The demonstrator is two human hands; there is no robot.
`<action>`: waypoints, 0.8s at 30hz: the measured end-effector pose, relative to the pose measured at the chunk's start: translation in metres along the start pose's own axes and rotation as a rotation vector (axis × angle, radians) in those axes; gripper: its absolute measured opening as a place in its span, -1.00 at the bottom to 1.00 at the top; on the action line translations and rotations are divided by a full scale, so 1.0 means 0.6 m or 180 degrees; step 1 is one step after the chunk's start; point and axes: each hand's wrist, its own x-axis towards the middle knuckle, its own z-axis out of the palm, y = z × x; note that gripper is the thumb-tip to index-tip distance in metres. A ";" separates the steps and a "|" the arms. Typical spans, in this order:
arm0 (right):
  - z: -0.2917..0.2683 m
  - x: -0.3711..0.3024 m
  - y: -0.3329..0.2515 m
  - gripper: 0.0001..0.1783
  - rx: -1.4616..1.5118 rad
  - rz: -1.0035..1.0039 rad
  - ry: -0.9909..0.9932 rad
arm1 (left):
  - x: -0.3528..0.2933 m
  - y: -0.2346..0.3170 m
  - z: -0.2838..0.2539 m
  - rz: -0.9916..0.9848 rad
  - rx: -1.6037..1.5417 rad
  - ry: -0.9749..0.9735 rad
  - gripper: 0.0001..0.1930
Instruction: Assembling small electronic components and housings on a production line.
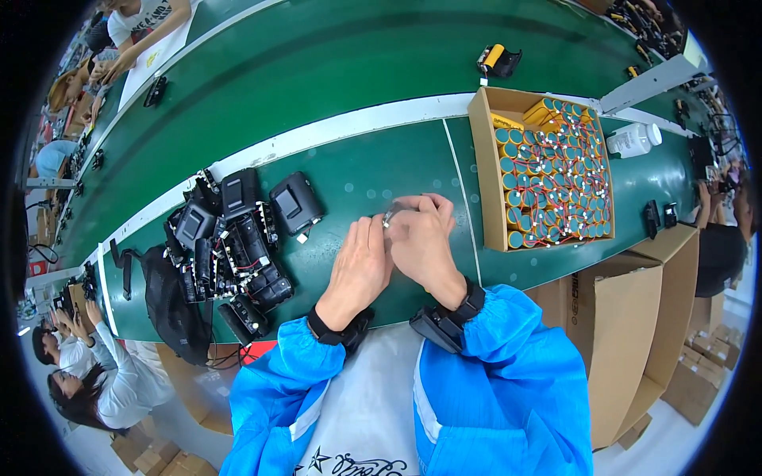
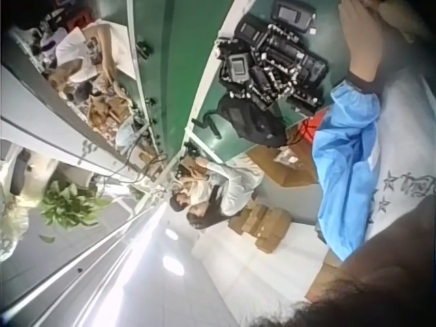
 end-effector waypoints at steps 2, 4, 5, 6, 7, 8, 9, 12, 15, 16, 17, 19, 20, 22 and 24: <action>-0.002 0.005 0.000 -0.93 0.0088 -0.0099 0.0081 | 0.005 -0.002 -0.004 -0.0048 -0.0007 0.0014 -0.51; -0.008 0.008 0.005 -0.92 0.0258 -0.0302 0.0241 | 0.011 -0.002 -0.006 -0.0148 -0.0023 0.0047 -0.51; -0.016 0.000 0.008 -0.92 0.0253 -0.0290 0.0251 | 0.011 0.000 -0.005 -0.0136 -0.0032 0.0039 -0.51; -0.027 -0.017 0.009 -0.91 0.0722 0.0030 0.0222 | 0.009 0.003 -0.005 -0.0281 -0.0016 0.0037 -0.50; -0.039 -0.036 0.013 -0.90 0.1186 0.0355 0.0193 | 0.006 0.006 -0.002 -0.0423 -0.0005 0.0033 -0.50; -0.047 -0.049 0.019 -0.89 0.1650 0.0681 0.0164 | 0.005 0.008 -0.001 -0.0564 0.0007 0.0029 -0.49; -0.053 -0.057 0.027 -0.89 0.1650 0.0686 0.0182 | 0.005 0.009 -0.002 -0.0546 0.0003 0.0023 -0.49; -0.063 -0.073 0.044 -0.88 0.2137 0.1145 -0.0717 | 0.008 0.010 -0.004 -0.0517 0.0153 0.0038 -0.51; -0.091 -0.045 0.025 -0.83 0.1588 0.1080 -0.1313 | 0.006 0.015 -0.005 -0.0431 0.0334 0.0151 -0.52; -0.096 -0.039 0.018 -0.81 0.1301 0.1040 -0.1615 | 0.005 0.016 -0.006 -0.0400 0.0424 0.0214 -0.52; -0.095 -0.040 0.015 -0.81 0.1312 0.1029 -0.1602 | 0.004 0.017 -0.008 -0.0384 0.0437 0.0218 -0.52; -0.089 -0.037 0.010 -0.73 -0.0184 -0.0198 -0.0368 | 0.000 0.016 -0.009 -0.0400 0.0458 0.0244 -0.53; -0.085 -0.036 0.008 -0.69 -0.0923 -0.0802 0.0262 | -0.001 0.014 -0.009 -0.0414 0.0469 0.0255 -0.53; -0.075 -0.023 0.012 -0.67 -0.0777 -0.0946 0.0514 | -0.002 0.018 -0.007 -0.0443 0.0469 0.0275 -0.53; -0.058 -0.009 0.020 -0.63 -0.0469 -0.1215 0.1014 | -0.003 0.021 -0.006 -0.0495 0.0468 0.0298 -0.54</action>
